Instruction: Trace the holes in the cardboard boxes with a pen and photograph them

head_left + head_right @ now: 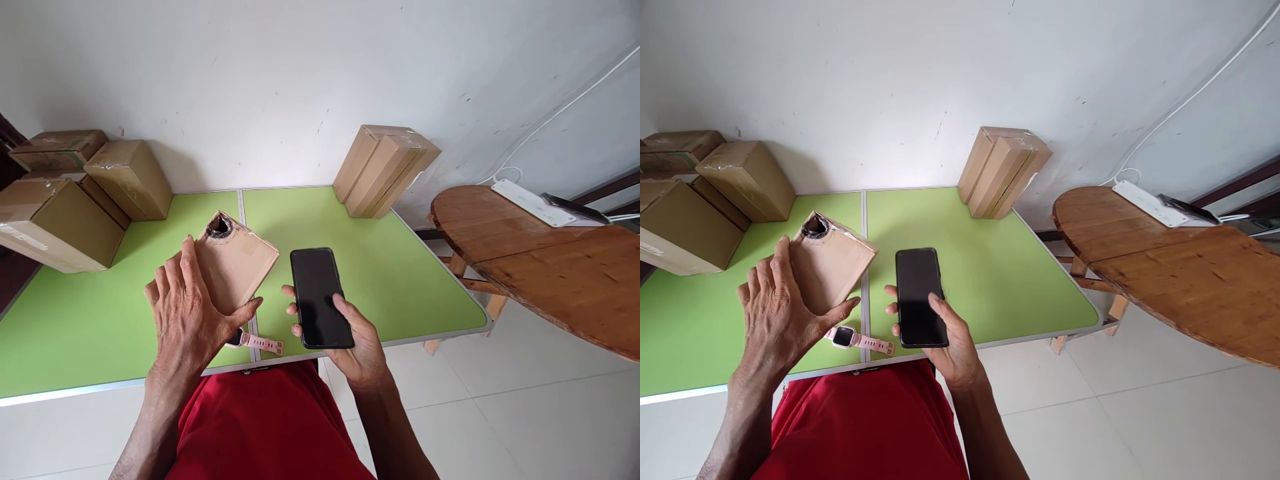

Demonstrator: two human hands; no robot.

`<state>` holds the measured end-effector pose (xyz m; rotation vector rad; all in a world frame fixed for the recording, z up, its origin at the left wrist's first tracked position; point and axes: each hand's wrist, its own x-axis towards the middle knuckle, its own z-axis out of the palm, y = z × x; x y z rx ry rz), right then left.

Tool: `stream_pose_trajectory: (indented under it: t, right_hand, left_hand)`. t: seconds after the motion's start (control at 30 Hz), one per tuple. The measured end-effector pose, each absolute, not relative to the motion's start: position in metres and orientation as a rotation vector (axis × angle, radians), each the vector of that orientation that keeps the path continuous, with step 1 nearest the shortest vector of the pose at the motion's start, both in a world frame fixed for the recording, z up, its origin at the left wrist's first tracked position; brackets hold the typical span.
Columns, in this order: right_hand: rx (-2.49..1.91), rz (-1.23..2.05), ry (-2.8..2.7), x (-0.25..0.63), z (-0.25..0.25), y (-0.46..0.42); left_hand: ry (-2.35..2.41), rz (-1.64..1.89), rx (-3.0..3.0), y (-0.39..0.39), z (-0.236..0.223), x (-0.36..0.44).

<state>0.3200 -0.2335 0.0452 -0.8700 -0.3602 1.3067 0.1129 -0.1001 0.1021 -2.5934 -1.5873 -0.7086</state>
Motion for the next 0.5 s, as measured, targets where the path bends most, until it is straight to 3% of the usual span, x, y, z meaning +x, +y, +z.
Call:
stream_pose_trajectory:
  t: [0.23, 0.5]
  right_hand:
    - [-0.509, 1.480, -0.569, 0.296, 0.114, -0.205]
    - [-0.323, 1.652, -0.405, 0.262, 0.123, -0.191]
  left_hand:
    - [-1.604, -0.699, -2.566, -0.095, 0.097, 0.109]
    - [-1.551, -0.872, -2.616, -0.097, 0.093, 0.103]
